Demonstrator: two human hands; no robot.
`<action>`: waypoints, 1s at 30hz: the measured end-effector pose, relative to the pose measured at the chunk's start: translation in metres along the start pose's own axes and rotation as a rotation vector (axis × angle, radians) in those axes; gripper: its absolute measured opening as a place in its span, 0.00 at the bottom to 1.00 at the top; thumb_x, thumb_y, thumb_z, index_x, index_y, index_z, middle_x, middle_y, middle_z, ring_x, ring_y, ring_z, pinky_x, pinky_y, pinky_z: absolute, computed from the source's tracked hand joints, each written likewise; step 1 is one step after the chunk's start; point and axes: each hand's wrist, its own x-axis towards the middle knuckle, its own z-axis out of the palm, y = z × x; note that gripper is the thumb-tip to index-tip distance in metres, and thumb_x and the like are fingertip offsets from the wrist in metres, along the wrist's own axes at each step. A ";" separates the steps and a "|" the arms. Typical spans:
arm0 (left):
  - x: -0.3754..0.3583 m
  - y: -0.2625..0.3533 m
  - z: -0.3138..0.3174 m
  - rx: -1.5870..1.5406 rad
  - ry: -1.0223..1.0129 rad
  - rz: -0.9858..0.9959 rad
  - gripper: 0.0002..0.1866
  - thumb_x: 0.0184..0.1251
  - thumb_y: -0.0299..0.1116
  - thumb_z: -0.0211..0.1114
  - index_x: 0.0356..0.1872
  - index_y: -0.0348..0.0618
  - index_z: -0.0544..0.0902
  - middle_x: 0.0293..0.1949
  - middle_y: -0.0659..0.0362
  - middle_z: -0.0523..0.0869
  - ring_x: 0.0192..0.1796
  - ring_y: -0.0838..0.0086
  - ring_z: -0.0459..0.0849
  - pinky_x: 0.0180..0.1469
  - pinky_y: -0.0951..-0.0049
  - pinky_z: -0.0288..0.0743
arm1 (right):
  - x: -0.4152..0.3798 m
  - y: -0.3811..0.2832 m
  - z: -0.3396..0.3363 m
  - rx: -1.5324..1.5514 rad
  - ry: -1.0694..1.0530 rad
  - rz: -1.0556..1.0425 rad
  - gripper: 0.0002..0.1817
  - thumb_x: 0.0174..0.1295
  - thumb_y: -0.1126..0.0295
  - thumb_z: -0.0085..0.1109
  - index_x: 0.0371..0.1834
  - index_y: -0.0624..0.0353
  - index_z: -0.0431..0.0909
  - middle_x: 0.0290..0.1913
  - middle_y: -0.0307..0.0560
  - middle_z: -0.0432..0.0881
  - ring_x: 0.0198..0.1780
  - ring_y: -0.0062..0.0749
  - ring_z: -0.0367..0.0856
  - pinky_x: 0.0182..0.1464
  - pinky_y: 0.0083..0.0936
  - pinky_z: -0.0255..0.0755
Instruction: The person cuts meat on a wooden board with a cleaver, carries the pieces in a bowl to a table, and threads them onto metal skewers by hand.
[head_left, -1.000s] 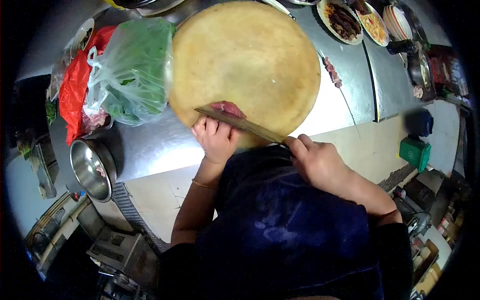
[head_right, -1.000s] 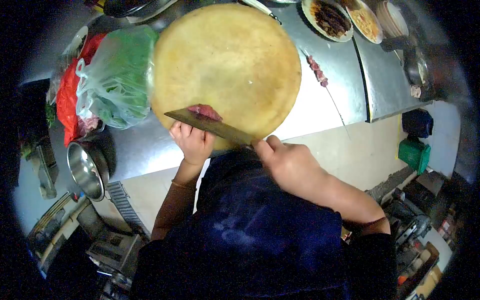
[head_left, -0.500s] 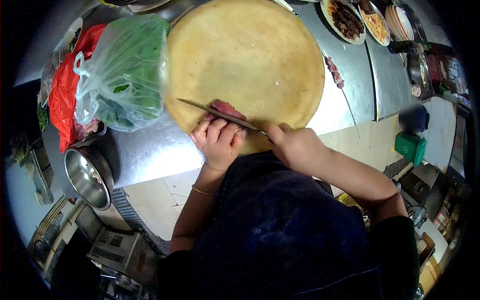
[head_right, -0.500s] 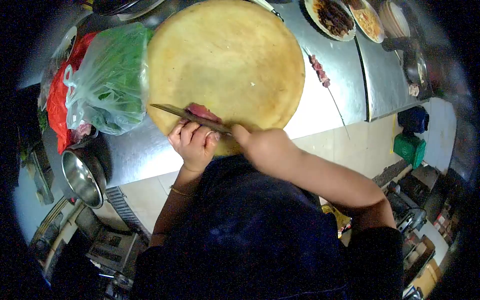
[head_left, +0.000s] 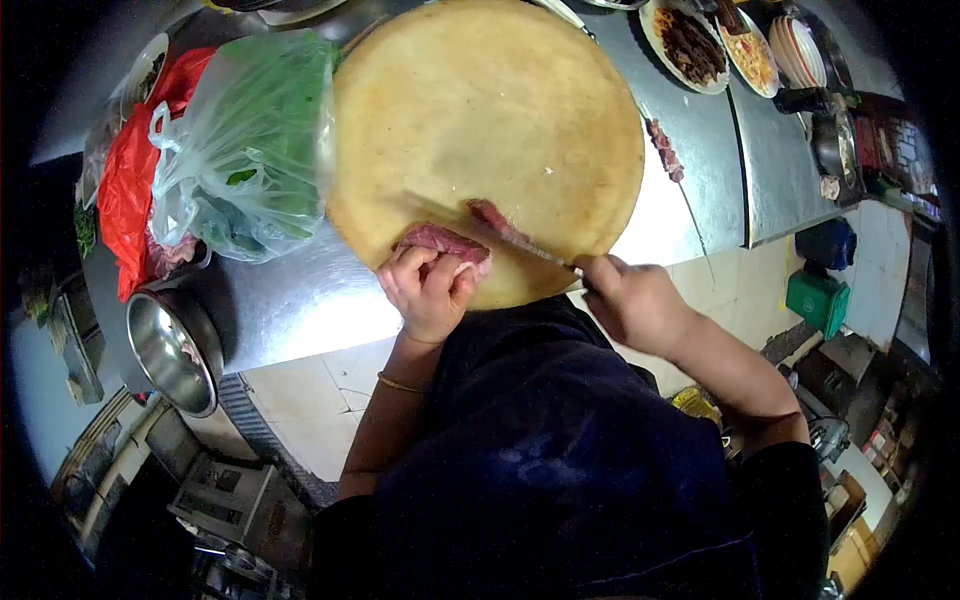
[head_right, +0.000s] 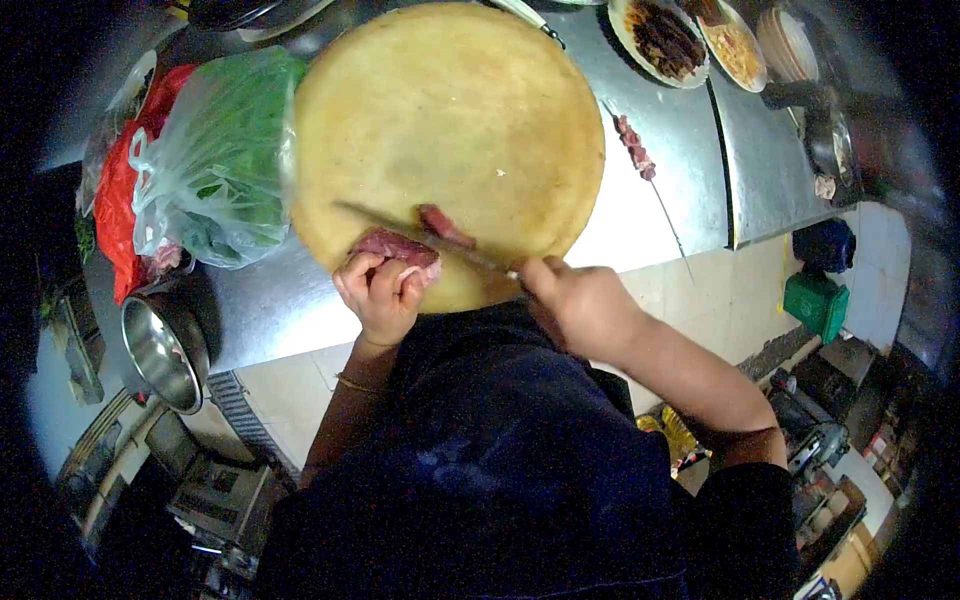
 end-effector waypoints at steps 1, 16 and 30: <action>0.001 -0.001 0.000 0.004 0.004 0.010 0.12 0.53 0.42 0.71 0.39 0.58 0.82 0.46 0.63 0.73 0.51 0.60 0.72 0.55 0.60 0.66 | -0.002 -0.010 -0.008 0.061 -0.031 -0.037 0.26 0.56 0.74 0.62 0.59 0.58 0.66 0.34 0.52 0.80 0.25 0.49 0.81 0.28 0.41 0.76; 0.015 0.009 -0.006 0.009 -0.034 0.033 0.08 0.60 0.44 0.67 0.36 0.57 0.82 0.47 0.63 0.77 0.47 0.61 0.77 0.53 0.59 0.69 | -0.002 -0.031 -0.006 0.118 -0.093 -0.024 0.24 0.57 0.71 0.61 0.57 0.62 0.67 0.36 0.58 0.80 0.25 0.55 0.80 0.26 0.42 0.75; 0.002 0.000 0.000 -0.015 0.044 -0.008 0.09 0.55 0.38 0.69 0.36 0.53 0.82 0.45 0.61 0.75 0.49 0.60 0.72 0.54 0.61 0.69 | 0.040 -0.040 0.021 0.153 0.033 -0.025 0.17 0.56 0.73 0.57 0.49 0.59 0.67 0.29 0.56 0.82 0.32 0.57 0.83 0.32 0.48 0.76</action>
